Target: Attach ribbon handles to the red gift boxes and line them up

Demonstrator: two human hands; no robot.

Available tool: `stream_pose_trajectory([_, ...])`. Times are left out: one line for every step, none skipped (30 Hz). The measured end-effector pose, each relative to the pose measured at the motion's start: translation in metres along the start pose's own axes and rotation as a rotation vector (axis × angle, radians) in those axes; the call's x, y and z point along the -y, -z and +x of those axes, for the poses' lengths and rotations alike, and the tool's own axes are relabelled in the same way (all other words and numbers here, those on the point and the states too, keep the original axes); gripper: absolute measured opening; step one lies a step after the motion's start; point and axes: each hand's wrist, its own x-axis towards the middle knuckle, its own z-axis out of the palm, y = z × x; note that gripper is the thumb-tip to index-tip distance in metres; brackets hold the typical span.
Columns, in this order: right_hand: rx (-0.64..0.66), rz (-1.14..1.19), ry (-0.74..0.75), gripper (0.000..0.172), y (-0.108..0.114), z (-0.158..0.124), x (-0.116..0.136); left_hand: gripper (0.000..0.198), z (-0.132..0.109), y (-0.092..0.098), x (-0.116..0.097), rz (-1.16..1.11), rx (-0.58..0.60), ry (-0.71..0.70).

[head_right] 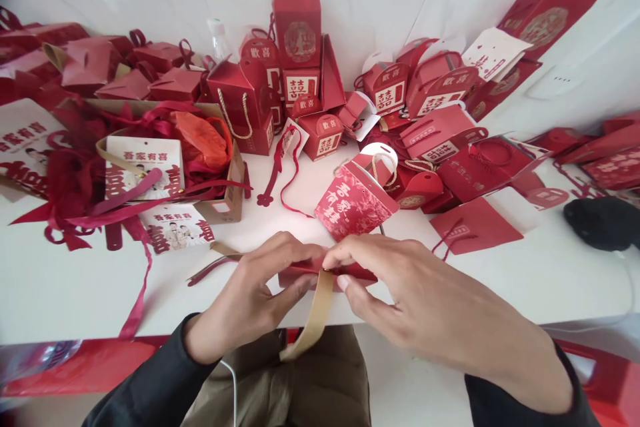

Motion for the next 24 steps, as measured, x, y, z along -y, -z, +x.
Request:
stream_pose_trajectory([-0.018,-0.002,-0.015,0.015,-0.001,-0.002,0.000,0.028,0.000,-0.001,0.000,0.016,-0.005,-0.006])
stream_pose_trajectory([-0.032,0.009,-0.031,0.013,-0.003,-0.003,0.001,0.031,0.000,-0.002,0.001,0.035,-0.014,-0.013])
stream_pose_trajectory([-0.042,0.025,-0.048,0.012,-0.005,-0.004,0.001,0.033,0.000,-0.003,0.002,0.055,-0.031,-0.023])
stream_pose_trajectory([-0.055,0.041,-0.068,0.012,-0.008,-0.006,0.001,0.034,-0.001,-0.004,0.004,0.072,-0.052,-0.031])
stream_pose_trajectory([-0.068,0.054,-0.083,0.013,-0.011,-0.007,0.001,0.035,-0.001,-0.005,0.005,0.082,-0.073,-0.036])
stream_pose_trajectory([-0.085,0.061,-0.094,0.014,-0.014,-0.009,0.002,0.037,-0.001,-0.007,0.006,0.086,-0.091,-0.036])
stream_pose_trajectory([-0.109,0.057,-0.091,0.016,-0.018,-0.011,0.003,0.037,-0.002,-0.008,0.007,0.087,-0.109,-0.033])
stream_pose_trajectory([-0.152,0.043,-0.085,0.019,-0.022,-0.013,0.004,0.037,-0.002,-0.008,0.008,0.089,-0.123,-0.026])
stream_pose_trajectory([-0.219,0.028,-0.082,0.020,-0.026,-0.016,0.006,0.035,-0.001,-0.009,0.008,0.091,-0.132,-0.018])
stream_pose_trajectory([-0.306,0.020,-0.091,0.020,-0.031,-0.019,0.009,0.034,-0.001,-0.010,0.008,0.095,-0.139,-0.011])
stream_pose_trajectory([-0.394,0.027,-0.110,0.019,-0.035,-0.023,0.011,0.032,0.000,-0.010,0.007,0.100,-0.144,-0.006])
stream_pose_trajectory([-0.466,0.049,-0.140,0.018,-0.040,-0.026,0.014,0.031,0.001,-0.011,0.006,0.102,-0.150,-0.002])
stream_pose_trajectory([-0.496,0.090,-0.175,0.017,-0.044,-0.029,0.016,0.030,0.003,-0.011,0.005,0.098,-0.157,0.002])
stream_pose_trajectory([-0.478,0.143,-0.212,0.017,-0.047,-0.033,0.018,0.030,0.004,-0.012,0.004,0.086,-0.164,0.008])
stream_pose_trajectory([-0.418,0.200,-0.243,0.017,-0.051,-0.036,0.020,0.029,0.005,-0.013,0.003,0.070,-0.173,0.018])
stream_pose_trajectory([-0.339,0.255,-0.270,0.017,-0.053,-0.038,0.021,0.029,0.006,-0.014,0.002,0.051,-0.182,0.031])
stream_pose_trajectory([-0.262,0.306,-0.286,0.014,-0.055,-0.040,0.021,0.029,0.007,-0.014,0.001,0.029,-0.189,0.045])
stream_pose_trajectory([-0.197,0.358,-0.292,0.010,-0.055,-0.041,0.022,0.029,0.008,-0.015,0.000,0.008,-0.193,0.061])
stream_pose_trajectory([-0.147,0.410,-0.284,0.008,-0.055,-0.042,0.022,0.029,0.008,-0.015,-0.001,-0.012,-0.192,0.078])
stream_pose_trajectory([-0.117,0.457,-0.271,0.011,-0.054,-0.043,0.022,0.030,0.008,-0.015,-0.001,-0.030,-0.189,0.095])
stream_pose_trajectory([-0.104,0.494,-0.267,0.016,-0.053,-0.042,0.023,0.030,0.009,-0.014,-0.002,-0.048,-0.187,0.109])
stream_pose_trajectory([-0.114,0.518,-0.279,0.018,-0.051,-0.041,0.023,0.029,0.009,-0.014,-0.002,-0.065,-0.183,0.121])
stream_pose_trajectory([-0.146,0.532,-0.307,0.019,-0.050,-0.040,0.024,0.027,0.010,-0.013,-0.003,-0.080,-0.181,0.132])
stream_pose_trajectory([-0.195,0.542,-0.342,0.018,-0.049,-0.038,0.024,0.025,0.010,-0.013,-0.003,-0.094,-0.181,0.142])
